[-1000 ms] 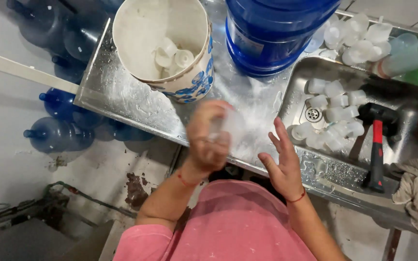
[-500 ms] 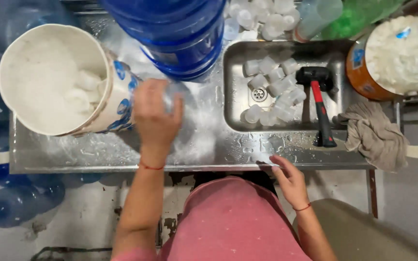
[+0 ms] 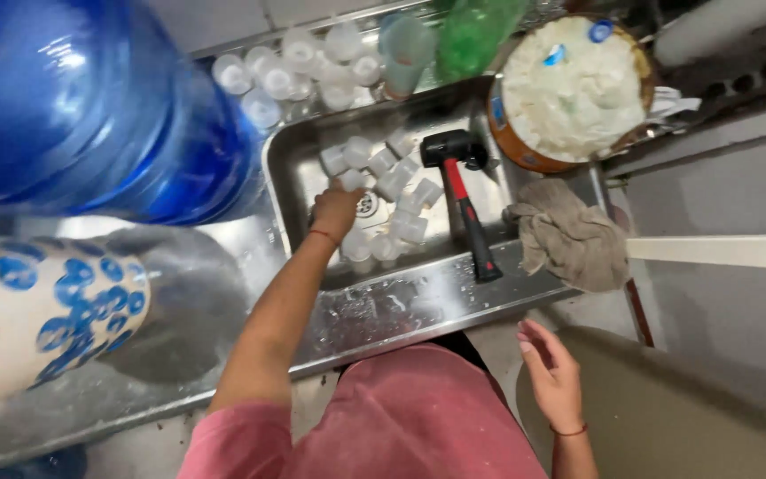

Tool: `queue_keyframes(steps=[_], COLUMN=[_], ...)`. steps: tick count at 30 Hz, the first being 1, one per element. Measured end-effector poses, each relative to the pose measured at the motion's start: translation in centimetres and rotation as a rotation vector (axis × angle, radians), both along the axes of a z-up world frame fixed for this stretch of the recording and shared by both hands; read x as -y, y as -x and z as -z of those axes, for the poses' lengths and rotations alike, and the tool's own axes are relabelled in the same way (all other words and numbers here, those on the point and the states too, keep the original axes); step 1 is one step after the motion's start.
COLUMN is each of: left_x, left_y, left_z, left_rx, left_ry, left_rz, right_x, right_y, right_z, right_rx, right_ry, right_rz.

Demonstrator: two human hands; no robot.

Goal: Cleaning and sorting plastic caps for water jugs in a stainless steel sink

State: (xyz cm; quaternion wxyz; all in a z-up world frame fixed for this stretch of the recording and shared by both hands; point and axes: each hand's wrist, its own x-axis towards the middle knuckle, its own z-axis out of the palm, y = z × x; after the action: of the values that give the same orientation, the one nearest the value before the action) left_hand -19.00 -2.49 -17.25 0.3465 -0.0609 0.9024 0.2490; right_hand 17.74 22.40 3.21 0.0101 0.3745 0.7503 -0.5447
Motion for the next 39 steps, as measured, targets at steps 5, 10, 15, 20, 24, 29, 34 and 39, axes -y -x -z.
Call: queue_keyframes(steps=[5,10,15,20,24,29,34,39], left_x=[1.1,2.0,1.7,0.7,-0.5,-1.5,-1.3,-1.9], left_y=[-0.4,-6.4,-12.9,-17.6,-18.6,-18.1,-18.6,-20.0], left_z=[-3.6,-9.7,-13.9,-15.7,-16.9,-17.7,-17.8,-13.7], left_rx=[-0.180,-0.504,-0.771,-0.675,-0.639,-0.663,-0.611,-0.284], left_ry=[0.199,0.168,-0.035,-0.138,-0.224,-0.301,-0.381,-0.928], left_rz=[0.470,0.286,0.076,-0.040,-0.143,-0.193,-0.263,-1.006], right_x=[-8.2,-18.6,-29.4,-33.4,-33.6,-33.4,-34.0,-26.8], right_y=[5.9,21.2,36.0,39.9,40.3,40.5,38.9,31.5], right_z=[-0.4,-2.6,3.6,7.6,8.4,8.6,8.6,1.1], right_rx=[-0.147,-0.492,-0.601,-0.358,-0.077,0.020,-0.065,-0.491], right_ry=[-0.020,-0.404,-0.738,-0.846,-0.857,-0.830,-0.877,-0.526], right_rz=[-0.111,-0.230,-0.274,-0.426,-0.502,-0.408,-0.381,-0.336])
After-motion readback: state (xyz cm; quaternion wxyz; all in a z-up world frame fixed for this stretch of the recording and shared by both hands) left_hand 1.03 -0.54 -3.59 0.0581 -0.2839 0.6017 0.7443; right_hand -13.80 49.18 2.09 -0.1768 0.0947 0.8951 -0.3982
